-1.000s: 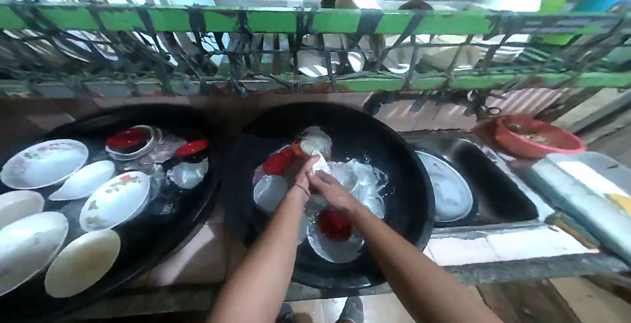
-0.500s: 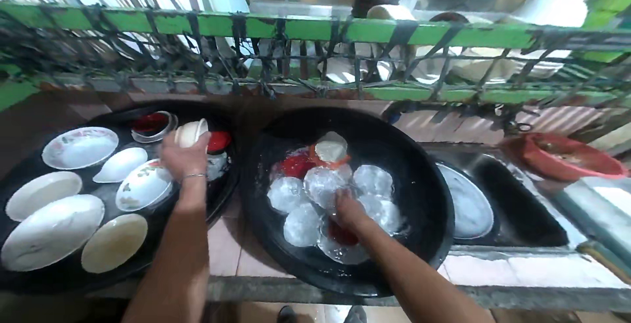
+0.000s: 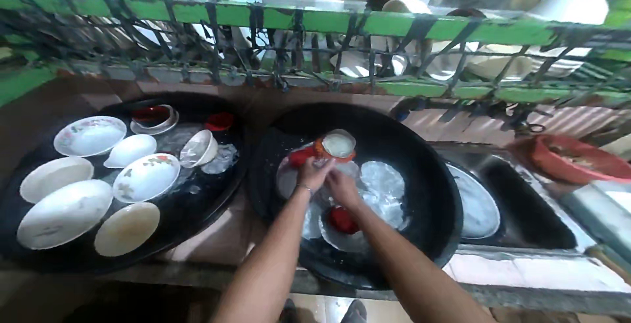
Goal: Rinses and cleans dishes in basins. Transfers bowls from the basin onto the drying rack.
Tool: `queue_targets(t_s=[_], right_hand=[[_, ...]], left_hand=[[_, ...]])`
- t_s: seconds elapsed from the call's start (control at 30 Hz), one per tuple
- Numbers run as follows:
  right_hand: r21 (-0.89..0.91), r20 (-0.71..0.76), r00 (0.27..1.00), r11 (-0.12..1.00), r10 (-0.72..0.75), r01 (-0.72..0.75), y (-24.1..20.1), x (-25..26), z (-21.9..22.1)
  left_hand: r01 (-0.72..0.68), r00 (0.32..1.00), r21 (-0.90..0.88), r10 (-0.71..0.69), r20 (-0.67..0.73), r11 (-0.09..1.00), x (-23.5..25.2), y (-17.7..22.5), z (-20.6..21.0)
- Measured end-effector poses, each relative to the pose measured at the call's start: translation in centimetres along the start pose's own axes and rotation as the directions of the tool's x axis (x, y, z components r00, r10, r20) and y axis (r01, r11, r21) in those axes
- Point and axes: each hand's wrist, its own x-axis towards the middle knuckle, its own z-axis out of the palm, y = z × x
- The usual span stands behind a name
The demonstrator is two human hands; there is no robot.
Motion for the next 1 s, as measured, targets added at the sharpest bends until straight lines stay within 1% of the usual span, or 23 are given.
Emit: queue_targets(t_s=[0.03, 0.07, 0.1, 0.13, 0.17, 0.2, 0.23, 0.27, 0.33, 0.37, 0.4, 0.43, 0.47, 0.53, 0.6, 0.67, 0.7, 0.73, 0.8, 0.87, 0.9, 0.93, 1.0], right_hand=[[0.294, -0.100, 0.992, 0.955, 0.078, -0.045, -0.4, 0.0, 0.0], [0.555, -0.152, 0.969, 0.828, 0.197, -0.081, -1.1, -0.1, 0.0], [0.744, -0.155, 0.937, 0.661, 0.314, -0.099, -1.7, -0.2, 0.1], [0.861, -0.116, 0.912, 0.498, 0.394, -0.105, -2.0, -0.2, 0.1], [0.922, -0.073, 0.903, 0.374, 0.424, -0.101, -2.0, 0.0, 0.2], [0.939, -0.040, 0.920, 0.329, 0.390, -0.098, -1.9, 0.2, 0.5], [0.920, -0.024, 0.945, 0.378, 0.325, -0.106, -1.7, 0.4, 0.7], [0.856, -0.002, 0.967, 0.499, 0.257, -0.131, -1.4, 0.2, 1.0], [0.553, 0.112, 0.988, 0.819, 0.104, -0.149, -0.7, -0.3, 0.7], [0.373, 0.164, 0.983, 0.918, 0.078, -0.135, -0.2, -0.1, 0.2], [0.237, 0.169, 0.982, 0.964, 0.084, -0.123, 0.4, 0.2, 0.0], [0.176, 0.142, 0.986, 0.978, 0.084, -0.109, 0.7, 0.4, -0.1], [0.198, 0.118, 0.991, 0.977, 0.060, -0.083, 0.5, 0.4, -0.1], [0.334, 0.092, 0.993, 0.942, -0.068, 0.034, -1.0, -0.2, -0.1], [0.350, 0.098, 0.967, 0.918, -0.235, 0.188, -2.3, -1.8, -0.4], [0.138, 0.108, 0.916, 0.918, -0.387, 0.371, -1.9, -2.8, -1.2], [0.009, 0.121, 0.909, 0.917, -0.398, 0.400, -1.4, -3.3, -1.6], [-0.109, 0.160, 0.926, 0.926, -0.343, 0.362, -0.7, -3.9, -2.0], [-0.295, 0.306, 0.942, 0.928, -0.135, 0.229, 1.5, -5.1, -2.6], [-0.432, 0.414, 0.910, 0.886, 0.029, 0.168, 3.6, -5.5, -2.4], [-0.476, 0.421, 0.902, 0.870, 0.096, 0.130, 3.9, -5.5, -2.3], [-0.504, 0.406, 0.902, 0.859, 0.146, 0.087, 3.7, -5.5, -2.4], [-0.539, 0.361, 0.911, 0.842, 0.200, 0.028, 3.6, -4.7, -2.8]], left_hand=[[-0.005, 1.000, -0.065, 0.006, 0.009, 0.998, -0.3, 0.2, 0.9], [-0.019, 1.000, -0.105, 0.018, -0.010, 0.994, -0.5, 0.4, 1.8], [-0.016, 1.000, -0.118, 0.012, -0.028, 0.993, -0.5, 0.4, 2.7], [0.016, 0.999, -0.125, -0.020, -0.028, 0.992, -0.6, 0.3, 3.4], [0.055, 0.998, -0.152, -0.060, -0.025, 0.987, -0.7, 0.0, 4.0], [0.104, 0.994, -0.218, -0.107, -0.005, 0.970, -0.6, -0.2, 4.2], [0.156, 0.988, -0.301, -0.150, 0.044, 0.941, -0.4, -0.3, 3.9], [0.218, 0.976, -0.386, -0.188, 0.114, 0.897, -0.5, -0.3, 3.1], [0.335, 0.942, -0.524, -0.266, 0.205, 0.783, 0.0, -0.4, 1.1], [0.368, 0.930, -0.557, -0.293, 0.223, 0.745, 0.3, -0.2, 0.5], [0.393, 0.920, -0.555, -0.313, 0.237, 0.734, 0.1, 0.0, 0.2], [0.384, 0.923, -0.539, -0.304, 0.236, 0.749, -0.3, 0.2, 0.4], [0.347, 0.938, -0.512, -0.281, 0.204, 0.786, -0.6, 0.4, 0.8], [0.214, 0.974, -0.452, -0.224, 0.034, 0.866, -0.5, 1.0, 0.6], [0.084, 0.974, -0.480, -0.174, -0.145, 0.873, -0.1, 1.4, -1.0], [0.003, 0.965, -0.585, -0.155, -0.210, 0.811, 0.1, 1.3, -3.6], [-0.035, 0.956, -0.630, -0.157, -0.246, 0.776, -0.3, 1.5, -5.2], [-0.092, 0.939, -0.656, -0.153, -0.307, 0.749, -0.5, 1.7, -7.0], [-0.196, 0.889, -0.647, -0.145, -0.435, 0.737, -1.0, 2.4, -11.1], [-0.218, 0.805, -0.562, -0.179, -0.566, 0.798, -1.0, 2.3, -15.9], [-0.203, 0.757, -0.491, -0.183, -0.627, 0.847, -1.1, 2.2, -18.3], [-0.175, 0.694, -0.407, -0.180, -0.697, 0.897, -1.1, 1.8, -20.4], [-0.098, 0.518, -0.209, -0.129, -0.845, 0.973, -1.5, 1.3, -23.2]])
